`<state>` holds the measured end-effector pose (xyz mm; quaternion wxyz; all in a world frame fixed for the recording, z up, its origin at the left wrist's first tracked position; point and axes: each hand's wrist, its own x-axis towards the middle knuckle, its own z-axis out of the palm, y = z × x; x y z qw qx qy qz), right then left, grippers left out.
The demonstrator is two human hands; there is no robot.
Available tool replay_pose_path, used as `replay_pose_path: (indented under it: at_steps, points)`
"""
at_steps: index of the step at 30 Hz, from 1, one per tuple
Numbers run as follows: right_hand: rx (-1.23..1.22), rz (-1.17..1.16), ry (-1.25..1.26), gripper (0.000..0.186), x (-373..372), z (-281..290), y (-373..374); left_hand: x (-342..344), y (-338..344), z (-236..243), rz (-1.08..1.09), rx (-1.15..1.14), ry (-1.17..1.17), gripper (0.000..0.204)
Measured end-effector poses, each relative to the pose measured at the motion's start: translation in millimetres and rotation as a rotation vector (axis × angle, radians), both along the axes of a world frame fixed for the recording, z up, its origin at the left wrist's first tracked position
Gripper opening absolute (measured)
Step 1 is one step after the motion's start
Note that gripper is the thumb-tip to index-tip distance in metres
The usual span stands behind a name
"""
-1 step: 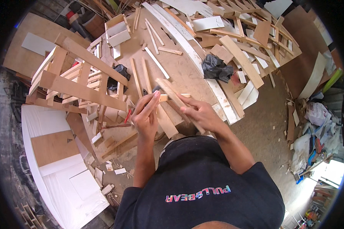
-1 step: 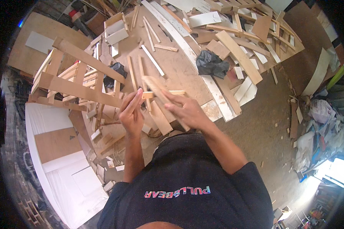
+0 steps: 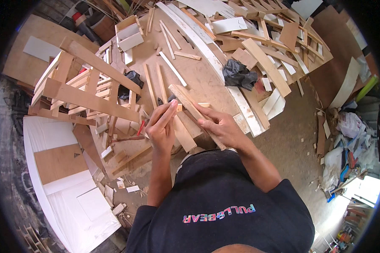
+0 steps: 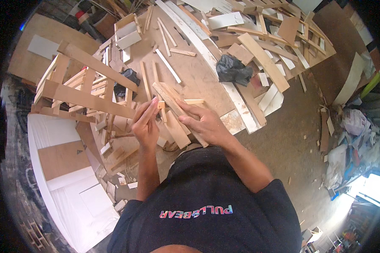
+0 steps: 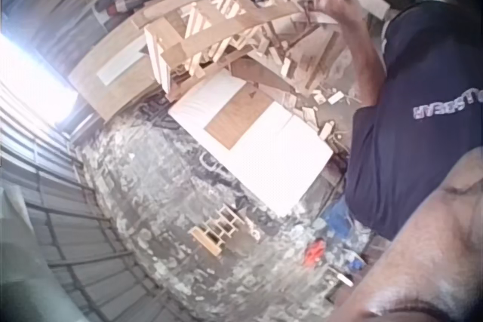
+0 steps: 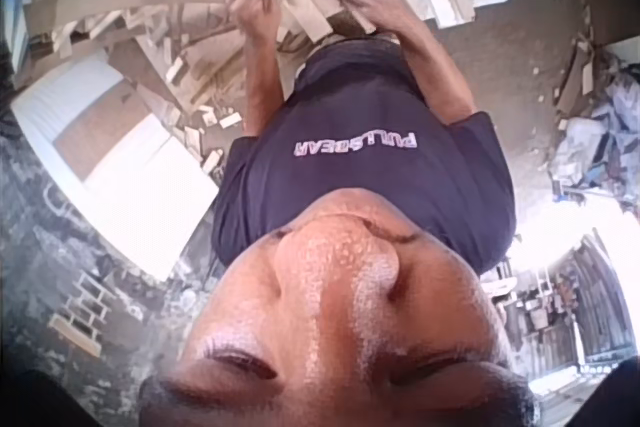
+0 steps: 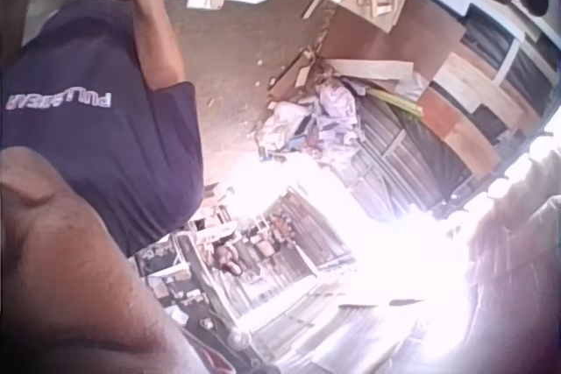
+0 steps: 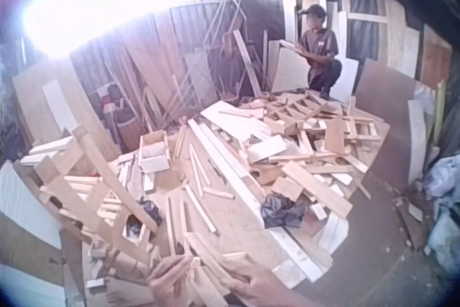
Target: The person assembles a wooden structure by sanding small wood pieces, positioning them against a larger frame, and hammering nails into the joints.
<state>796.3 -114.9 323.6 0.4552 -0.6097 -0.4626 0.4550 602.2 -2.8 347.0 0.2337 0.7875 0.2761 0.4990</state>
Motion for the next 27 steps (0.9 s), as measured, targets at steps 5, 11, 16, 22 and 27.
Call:
replay_pose_path:
  at_steps: [5,11,16,22,27]
  points:
    - [-0.247,-0.026,-0.054,0.065,23,-57,13,-7,5,8,-0.055,-0.068,0.048,0.032]
    - [0.013,0.075,0.144,0.065,4,17,9,-4,-1,6,-0.054,0.003,0.033,0.035]
    - [-0.178,-0.042,0.016,0.064,5,-20,16,-6,10,0,-0.036,0.042,0.018,0.034]
    - [-0.209,-0.091,-0.035,0.063,8,-63,15,-1,15,7,-0.078,0.013,-0.027,0.032]
    - [0.027,-0.046,0.034,0.062,-27,18,10,-8,23,7,-0.035,0.047,-0.007,0.031]
